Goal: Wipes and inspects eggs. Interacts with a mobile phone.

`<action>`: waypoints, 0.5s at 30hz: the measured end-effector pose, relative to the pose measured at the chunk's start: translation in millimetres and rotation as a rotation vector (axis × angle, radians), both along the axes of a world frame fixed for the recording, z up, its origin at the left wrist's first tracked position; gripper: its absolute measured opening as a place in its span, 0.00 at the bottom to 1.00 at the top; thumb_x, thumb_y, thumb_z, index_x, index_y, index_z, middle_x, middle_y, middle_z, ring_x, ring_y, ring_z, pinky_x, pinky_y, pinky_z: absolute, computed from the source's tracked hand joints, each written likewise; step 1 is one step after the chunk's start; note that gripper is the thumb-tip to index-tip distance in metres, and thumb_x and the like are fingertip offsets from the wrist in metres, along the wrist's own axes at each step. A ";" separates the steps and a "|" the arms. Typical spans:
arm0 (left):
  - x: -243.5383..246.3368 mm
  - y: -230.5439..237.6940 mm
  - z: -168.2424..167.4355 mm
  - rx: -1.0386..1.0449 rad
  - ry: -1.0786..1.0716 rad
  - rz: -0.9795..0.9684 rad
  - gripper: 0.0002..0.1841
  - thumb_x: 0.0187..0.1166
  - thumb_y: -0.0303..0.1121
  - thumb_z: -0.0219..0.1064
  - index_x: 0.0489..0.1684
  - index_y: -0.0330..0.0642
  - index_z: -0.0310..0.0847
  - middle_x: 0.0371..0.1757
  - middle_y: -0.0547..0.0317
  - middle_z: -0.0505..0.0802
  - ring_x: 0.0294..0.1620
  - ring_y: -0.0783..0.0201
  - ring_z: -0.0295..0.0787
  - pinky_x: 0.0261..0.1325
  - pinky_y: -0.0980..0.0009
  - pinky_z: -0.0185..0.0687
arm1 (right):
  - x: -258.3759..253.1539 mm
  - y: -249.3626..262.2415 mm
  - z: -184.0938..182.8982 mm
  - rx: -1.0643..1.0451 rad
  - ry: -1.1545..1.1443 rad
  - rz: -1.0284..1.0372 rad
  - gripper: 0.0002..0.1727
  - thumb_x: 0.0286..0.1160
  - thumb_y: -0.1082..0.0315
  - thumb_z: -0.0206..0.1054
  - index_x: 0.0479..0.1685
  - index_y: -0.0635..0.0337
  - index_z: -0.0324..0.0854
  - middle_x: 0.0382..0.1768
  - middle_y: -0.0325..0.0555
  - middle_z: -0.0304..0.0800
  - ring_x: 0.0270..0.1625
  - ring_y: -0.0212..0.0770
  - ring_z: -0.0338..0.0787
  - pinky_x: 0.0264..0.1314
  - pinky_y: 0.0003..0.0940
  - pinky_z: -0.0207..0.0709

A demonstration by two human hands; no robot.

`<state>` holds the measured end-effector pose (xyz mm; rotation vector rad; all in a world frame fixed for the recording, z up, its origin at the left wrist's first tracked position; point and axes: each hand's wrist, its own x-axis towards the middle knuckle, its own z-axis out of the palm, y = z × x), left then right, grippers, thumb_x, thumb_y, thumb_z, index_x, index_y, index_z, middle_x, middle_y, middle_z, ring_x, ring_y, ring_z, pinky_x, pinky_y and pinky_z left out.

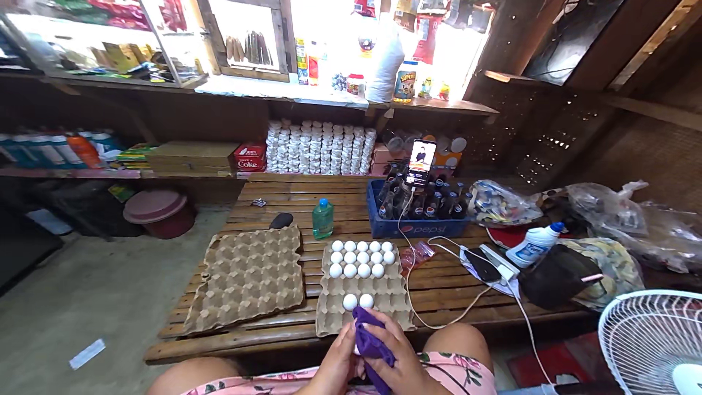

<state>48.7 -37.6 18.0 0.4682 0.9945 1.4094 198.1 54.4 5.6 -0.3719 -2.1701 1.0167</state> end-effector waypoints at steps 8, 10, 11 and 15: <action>-1.4 2.7 -6.1 0.010 0.021 0.114 0.16 0.93 0.44 0.42 0.59 0.43 0.68 0.28 0.63 0.87 0.21 0.74 0.79 0.27 0.78 0.78 | 0.7 -4.9 7.5 -0.333 -0.038 -0.075 0.27 0.74 0.61 0.72 0.71 0.65 0.81 0.75 0.61 0.77 0.78 0.45 0.77 0.80 0.42 0.73; -2.6 3.8 -4.6 -0.031 0.001 0.155 0.19 0.94 0.47 0.39 0.60 0.43 0.69 0.27 0.62 0.87 0.21 0.73 0.79 0.27 0.77 0.77 | 1.0 -4.3 5.9 -0.230 -0.033 -0.045 0.25 0.71 0.61 0.75 0.69 0.59 0.85 0.76 0.60 0.77 0.79 0.46 0.76 0.81 0.44 0.72; -3.1 4.5 -3.7 -0.054 -0.007 0.161 0.21 0.94 0.48 0.38 0.60 0.43 0.70 0.28 0.61 0.88 0.23 0.71 0.81 0.29 0.75 0.79 | 1.2 -3.4 4.8 -0.175 -0.033 -0.032 0.25 0.70 0.60 0.76 0.68 0.55 0.86 0.76 0.60 0.77 0.79 0.48 0.76 0.81 0.46 0.72; -2.8 3.5 -2.4 -0.058 -0.007 0.097 0.17 0.94 0.47 0.41 0.61 0.46 0.67 0.34 0.60 0.90 0.30 0.70 0.86 0.35 0.73 0.83 | 1.0 -1.6 2.6 -0.112 -0.032 -0.039 0.25 0.70 0.57 0.77 0.68 0.49 0.87 0.76 0.57 0.78 0.79 0.46 0.76 0.81 0.45 0.72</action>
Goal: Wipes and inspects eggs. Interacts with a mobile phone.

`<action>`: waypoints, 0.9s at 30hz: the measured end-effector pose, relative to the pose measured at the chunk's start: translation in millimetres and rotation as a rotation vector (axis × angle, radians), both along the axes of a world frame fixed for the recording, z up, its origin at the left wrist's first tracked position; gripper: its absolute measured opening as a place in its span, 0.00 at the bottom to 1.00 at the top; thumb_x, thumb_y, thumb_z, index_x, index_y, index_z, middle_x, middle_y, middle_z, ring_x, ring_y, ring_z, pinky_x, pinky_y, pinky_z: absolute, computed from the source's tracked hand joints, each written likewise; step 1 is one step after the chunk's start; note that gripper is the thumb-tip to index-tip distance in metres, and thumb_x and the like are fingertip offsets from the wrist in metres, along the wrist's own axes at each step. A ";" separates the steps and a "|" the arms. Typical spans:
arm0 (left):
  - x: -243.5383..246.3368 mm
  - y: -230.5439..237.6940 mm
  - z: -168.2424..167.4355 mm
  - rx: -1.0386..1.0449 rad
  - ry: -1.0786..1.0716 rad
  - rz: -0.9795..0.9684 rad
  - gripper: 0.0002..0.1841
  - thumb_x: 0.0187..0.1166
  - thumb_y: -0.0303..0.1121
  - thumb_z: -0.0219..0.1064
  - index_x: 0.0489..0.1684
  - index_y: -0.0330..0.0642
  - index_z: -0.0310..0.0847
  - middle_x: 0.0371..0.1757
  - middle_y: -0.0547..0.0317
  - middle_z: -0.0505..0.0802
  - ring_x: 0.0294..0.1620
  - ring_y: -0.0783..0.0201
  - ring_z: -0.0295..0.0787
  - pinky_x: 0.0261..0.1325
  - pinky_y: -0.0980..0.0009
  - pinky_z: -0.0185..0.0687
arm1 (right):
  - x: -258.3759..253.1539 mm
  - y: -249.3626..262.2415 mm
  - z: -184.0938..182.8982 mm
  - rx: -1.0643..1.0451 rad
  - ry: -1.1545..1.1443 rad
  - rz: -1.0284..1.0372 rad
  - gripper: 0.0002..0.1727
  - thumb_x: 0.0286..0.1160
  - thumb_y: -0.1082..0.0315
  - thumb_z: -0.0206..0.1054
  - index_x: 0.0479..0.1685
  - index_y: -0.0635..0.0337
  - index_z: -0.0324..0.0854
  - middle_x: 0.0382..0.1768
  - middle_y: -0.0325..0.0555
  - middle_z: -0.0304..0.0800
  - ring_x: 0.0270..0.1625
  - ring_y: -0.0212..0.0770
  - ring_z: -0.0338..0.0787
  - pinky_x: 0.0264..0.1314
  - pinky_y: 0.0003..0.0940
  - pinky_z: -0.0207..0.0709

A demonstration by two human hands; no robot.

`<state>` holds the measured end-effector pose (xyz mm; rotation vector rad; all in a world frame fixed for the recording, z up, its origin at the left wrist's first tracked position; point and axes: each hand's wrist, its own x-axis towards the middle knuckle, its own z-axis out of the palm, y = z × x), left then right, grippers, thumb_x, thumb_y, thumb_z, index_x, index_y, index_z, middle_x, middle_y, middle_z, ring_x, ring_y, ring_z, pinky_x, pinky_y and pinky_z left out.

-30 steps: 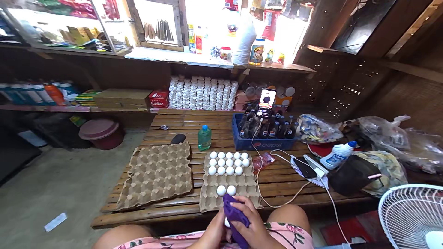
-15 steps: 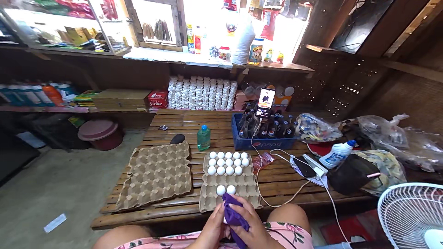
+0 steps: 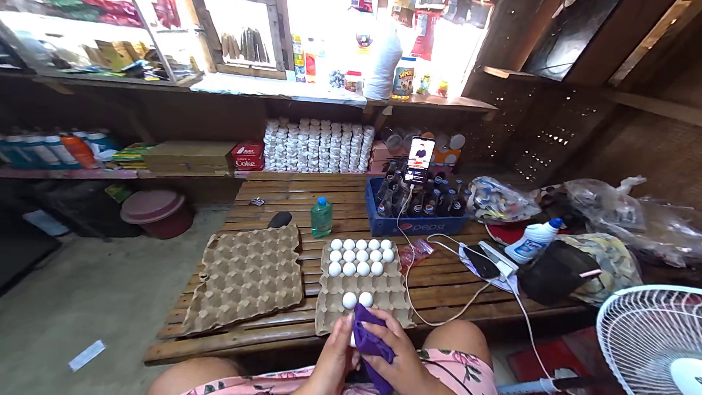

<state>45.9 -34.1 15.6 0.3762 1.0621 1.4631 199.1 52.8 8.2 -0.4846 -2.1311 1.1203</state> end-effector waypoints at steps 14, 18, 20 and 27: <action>2.2 -0.3 -3.5 0.121 0.098 0.042 0.17 0.93 0.43 0.41 0.68 0.42 0.60 0.35 0.61 0.89 0.27 0.72 0.85 0.35 0.75 0.84 | 0.8 -2.1 4.9 -0.123 0.052 -0.055 0.26 0.69 0.61 0.76 0.68 0.60 0.85 0.74 0.59 0.78 0.77 0.43 0.78 0.79 0.39 0.74; -0.6 0.2 -4.5 0.066 0.043 0.046 0.21 0.94 0.48 0.37 0.69 0.42 0.62 0.42 0.56 0.92 0.39 0.65 0.91 0.46 0.67 0.89 | 0.3 -0.1 -1.3 0.080 0.030 0.011 0.24 0.70 0.55 0.77 0.68 0.46 0.87 0.76 0.58 0.76 0.80 0.46 0.75 0.82 0.44 0.72; 0.4 -0.6 -4.8 0.087 0.079 -0.026 0.19 0.94 0.46 0.37 0.65 0.43 0.64 0.38 0.60 0.91 0.35 0.68 0.90 0.43 0.69 0.88 | -0.8 0.6 -1.8 0.058 0.059 -0.002 0.25 0.71 0.54 0.75 0.68 0.49 0.86 0.75 0.57 0.78 0.79 0.45 0.76 0.81 0.44 0.72; 2.1 2.2 -6.0 0.032 0.064 -0.147 0.19 0.95 0.44 0.34 0.68 0.45 0.63 0.35 0.61 0.91 0.30 0.70 0.88 0.37 0.72 0.84 | -1.8 -1.7 5.1 -0.203 -0.052 -0.085 0.29 0.76 0.55 0.69 0.74 0.61 0.81 0.78 0.59 0.73 0.79 0.47 0.75 0.81 0.44 0.72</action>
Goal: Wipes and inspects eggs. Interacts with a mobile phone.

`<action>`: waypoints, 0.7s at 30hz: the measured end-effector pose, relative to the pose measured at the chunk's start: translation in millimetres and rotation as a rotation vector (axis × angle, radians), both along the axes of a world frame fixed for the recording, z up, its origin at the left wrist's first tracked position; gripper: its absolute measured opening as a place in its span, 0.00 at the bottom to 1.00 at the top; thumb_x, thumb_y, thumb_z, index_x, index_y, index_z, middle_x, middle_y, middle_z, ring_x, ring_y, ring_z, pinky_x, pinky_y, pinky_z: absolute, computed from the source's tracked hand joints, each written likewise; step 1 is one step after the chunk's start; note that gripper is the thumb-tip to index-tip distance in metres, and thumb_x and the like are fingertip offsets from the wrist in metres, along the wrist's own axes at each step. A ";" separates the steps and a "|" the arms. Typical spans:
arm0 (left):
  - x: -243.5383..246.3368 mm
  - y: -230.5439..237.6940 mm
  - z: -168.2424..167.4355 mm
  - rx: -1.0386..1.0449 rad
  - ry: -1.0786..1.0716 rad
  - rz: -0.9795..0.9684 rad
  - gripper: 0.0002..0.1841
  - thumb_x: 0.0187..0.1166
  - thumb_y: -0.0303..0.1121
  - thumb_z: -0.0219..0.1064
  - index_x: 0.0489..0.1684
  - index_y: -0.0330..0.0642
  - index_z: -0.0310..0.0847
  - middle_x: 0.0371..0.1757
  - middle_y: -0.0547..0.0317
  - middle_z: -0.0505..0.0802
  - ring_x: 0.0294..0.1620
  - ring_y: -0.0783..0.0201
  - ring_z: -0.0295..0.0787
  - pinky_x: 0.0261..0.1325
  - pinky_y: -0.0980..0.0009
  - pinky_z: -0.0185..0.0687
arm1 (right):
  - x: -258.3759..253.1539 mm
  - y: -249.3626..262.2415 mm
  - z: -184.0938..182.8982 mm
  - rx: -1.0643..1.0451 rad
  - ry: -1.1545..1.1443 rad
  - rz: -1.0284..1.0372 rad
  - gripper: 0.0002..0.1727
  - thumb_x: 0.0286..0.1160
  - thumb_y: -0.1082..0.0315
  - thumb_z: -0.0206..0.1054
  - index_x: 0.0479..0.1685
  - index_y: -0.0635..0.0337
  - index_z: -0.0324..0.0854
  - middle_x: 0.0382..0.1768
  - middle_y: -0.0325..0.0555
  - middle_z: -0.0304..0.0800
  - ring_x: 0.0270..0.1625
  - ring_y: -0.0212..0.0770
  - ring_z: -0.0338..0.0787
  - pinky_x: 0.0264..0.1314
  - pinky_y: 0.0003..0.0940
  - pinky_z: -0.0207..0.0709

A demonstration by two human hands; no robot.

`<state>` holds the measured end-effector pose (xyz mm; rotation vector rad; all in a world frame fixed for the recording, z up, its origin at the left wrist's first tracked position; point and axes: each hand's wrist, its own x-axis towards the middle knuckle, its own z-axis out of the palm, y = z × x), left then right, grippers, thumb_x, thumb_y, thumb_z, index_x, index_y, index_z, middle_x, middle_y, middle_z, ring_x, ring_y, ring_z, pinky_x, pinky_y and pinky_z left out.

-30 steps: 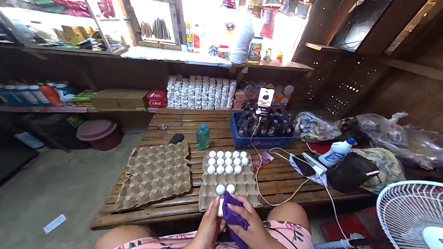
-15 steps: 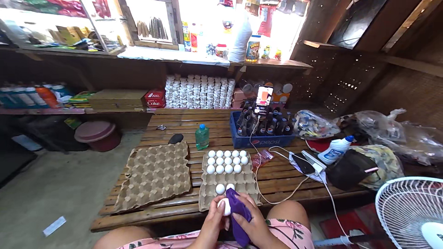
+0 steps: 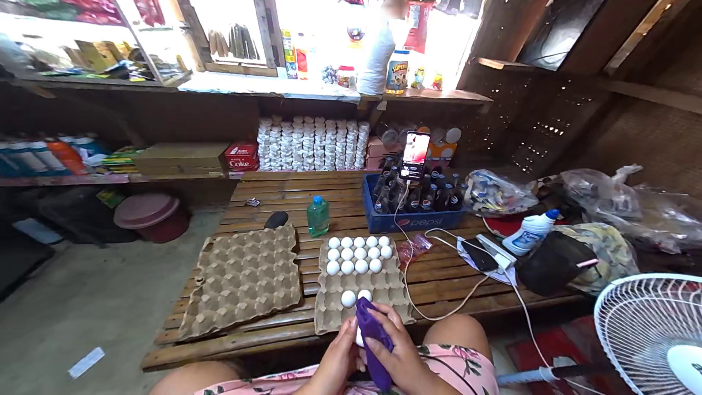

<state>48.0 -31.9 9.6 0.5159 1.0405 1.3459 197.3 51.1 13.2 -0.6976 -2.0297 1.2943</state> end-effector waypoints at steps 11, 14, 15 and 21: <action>-4.2 3.3 -3.5 -0.014 0.001 0.056 0.17 0.94 0.42 0.40 0.71 0.46 0.65 0.37 0.60 0.91 0.31 0.69 0.87 0.36 0.72 0.85 | -5.5 0.4 -1.1 0.108 -0.068 -0.004 0.29 0.75 0.61 0.68 0.78 0.58 0.78 0.79 0.63 0.70 0.82 0.52 0.71 0.82 0.47 0.69; -5.6 4.1 -1.4 -0.028 0.006 0.024 0.21 0.95 0.41 0.39 0.79 0.46 0.62 0.40 0.59 0.92 0.33 0.69 0.89 0.38 0.72 0.86 | -7.9 0.8 -1.8 0.091 -0.108 -0.080 0.30 0.75 0.58 0.69 0.79 0.56 0.77 0.77 0.66 0.68 0.79 0.53 0.72 0.79 0.47 0.72; -6.0 4.4 0.6 -0.034 -0.003 0.012 0.22 0.95 0.43 0.36 0.81 0.46 0.60 0.43 0.58 0.93 0.36 0.67 0.90 0.40 0.70 0.87 | -8.8 0.9 -1.5 0.117 -0.133 -0.088 0.31 0.75 0.58 0.69 0.80 0.55 0.77 0.77 0.67 0.68 0.79 0.56 0.71 0.79 0.50 0.72; -9.5 7.5 3.2 -0.019 -0.056 -0.025 0.40 0.85 0.46 0.53 0.89 0.41 0.30 0.63 0.49 0.85 0.58 0.61 0.89 0.63 0.59 0.87 | -13.9 11.5 14.9 0.227 -0.297 0.175 0.44 0.64 0.57 0.78 0.84 0.64 0.69 0.79 0.72 0.68 0.80 0.68 0.69 0.83 0.58 0.64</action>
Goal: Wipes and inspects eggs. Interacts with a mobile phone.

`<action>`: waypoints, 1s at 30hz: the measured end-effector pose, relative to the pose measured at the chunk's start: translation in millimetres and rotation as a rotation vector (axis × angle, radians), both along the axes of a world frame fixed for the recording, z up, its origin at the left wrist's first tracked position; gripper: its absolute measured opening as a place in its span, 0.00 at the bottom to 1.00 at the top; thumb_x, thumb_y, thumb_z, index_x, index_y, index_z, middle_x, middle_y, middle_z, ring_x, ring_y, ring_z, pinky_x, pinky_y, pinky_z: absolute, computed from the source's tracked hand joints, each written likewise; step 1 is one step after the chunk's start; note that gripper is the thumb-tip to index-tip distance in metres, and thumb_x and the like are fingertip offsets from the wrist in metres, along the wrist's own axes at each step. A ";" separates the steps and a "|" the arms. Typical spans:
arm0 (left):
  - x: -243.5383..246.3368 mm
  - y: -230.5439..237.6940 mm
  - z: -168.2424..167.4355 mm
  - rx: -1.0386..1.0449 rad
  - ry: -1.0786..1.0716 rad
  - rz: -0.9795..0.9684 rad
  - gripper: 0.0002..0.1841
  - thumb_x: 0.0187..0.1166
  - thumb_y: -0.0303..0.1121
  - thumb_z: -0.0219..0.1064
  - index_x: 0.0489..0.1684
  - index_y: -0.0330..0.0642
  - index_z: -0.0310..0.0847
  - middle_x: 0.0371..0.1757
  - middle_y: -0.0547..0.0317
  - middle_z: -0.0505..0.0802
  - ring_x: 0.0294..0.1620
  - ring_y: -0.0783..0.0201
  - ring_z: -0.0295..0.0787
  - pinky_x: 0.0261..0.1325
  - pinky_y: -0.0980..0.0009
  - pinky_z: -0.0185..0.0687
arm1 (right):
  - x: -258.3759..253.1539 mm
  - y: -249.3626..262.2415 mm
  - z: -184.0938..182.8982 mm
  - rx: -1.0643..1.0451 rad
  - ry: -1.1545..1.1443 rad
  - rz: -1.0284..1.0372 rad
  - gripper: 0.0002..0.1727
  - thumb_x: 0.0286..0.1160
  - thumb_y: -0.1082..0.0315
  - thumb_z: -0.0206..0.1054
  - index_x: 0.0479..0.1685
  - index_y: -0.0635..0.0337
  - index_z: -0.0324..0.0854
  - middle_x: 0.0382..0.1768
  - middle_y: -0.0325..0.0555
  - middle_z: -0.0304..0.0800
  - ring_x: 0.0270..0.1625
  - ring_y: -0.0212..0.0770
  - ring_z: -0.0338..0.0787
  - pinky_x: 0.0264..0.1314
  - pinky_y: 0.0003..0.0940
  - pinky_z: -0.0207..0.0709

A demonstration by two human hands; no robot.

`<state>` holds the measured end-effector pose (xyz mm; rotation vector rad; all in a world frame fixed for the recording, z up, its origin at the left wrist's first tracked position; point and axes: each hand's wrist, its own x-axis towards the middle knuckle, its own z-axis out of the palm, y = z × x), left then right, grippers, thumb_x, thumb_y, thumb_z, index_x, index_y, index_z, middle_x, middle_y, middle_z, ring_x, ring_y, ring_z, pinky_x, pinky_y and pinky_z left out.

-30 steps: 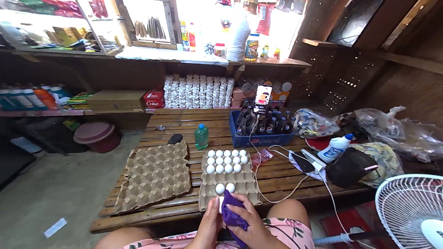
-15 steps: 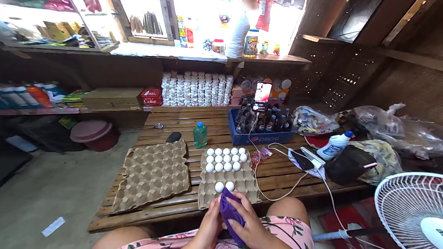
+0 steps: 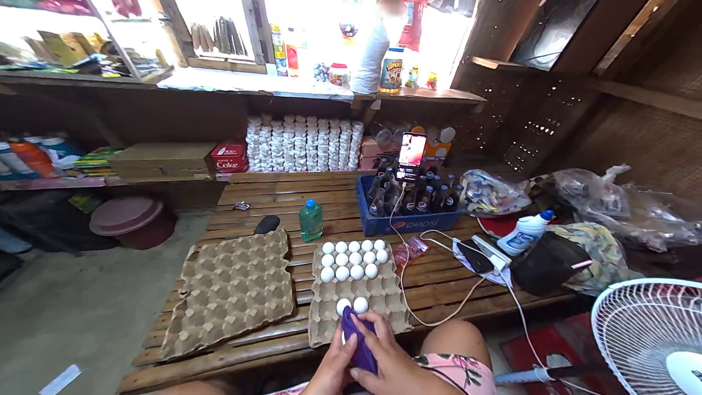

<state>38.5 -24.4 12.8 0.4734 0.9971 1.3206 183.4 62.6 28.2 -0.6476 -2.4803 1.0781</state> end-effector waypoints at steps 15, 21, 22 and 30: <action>-25.3 14.6 -14.4 0.026 -0.259 0.218 0.17 0.79 0.27 0.51 0.64 0.45 0.59 0.44 0.63 0.94 0.46 0.68 0.94 0.56 0.66 0.90 | -24.6 303.9 103.0 -0.132 0.379 -0.712 0.22 0.84 0.61 0.64 0.70 0.64 0.80 0.71 0.62 0.79 0.73 0.53 0.79 0.73 0.52 0.74; -37.9 18.9 -41.9 0.048 -0.309 0.195 0.23 0.76 0.32 0.63 0.68 0.44 0.60 0.50 0.59 0.93 0.52 0.65 0.93 0.59 0.64 0.89 | -38.8 375.9 106.7 -0.188 0.498 -0.934 0.25 0.84 0.54 0.65 0.72 0.62 0.80 0.74 0.61 0.78 0.78 0.55 0.74 0.78 0.55 0.65; -41.9 20.0 -57.1 0.093 -0.361 0.180 0.26 0.76 0.35 0.70 0.70 0.42 0.63 0.54 0.53 0.93 0.56 0.59 0.93 0.63 0.59 0.88 | -40.8 381.0 105.4 -0.196 0.484 -0.930 0.25 0.84 0.53 0.64 0.72 0.60 0.80 0.74 0.59 0.79 0.78 0.52 0.75 0.78 0.54 0.66; -40.9 22.4 -31.2 0.008 -0.294 0.196 0.24 0.78 0.28 0.56 0.72 0.45 0.54 0.50 0.60 0.92 0.51 0.67 0.93 0.59 0.65 0.89 | -51.7 391.7 102.0 -0.231 0.462 -0.860 0.25 0.85 0.51 0.63 0.71 0.59 0.80 0.71 0.54 0.81 0.74 0.48 0.77 0.75 0.55 0.68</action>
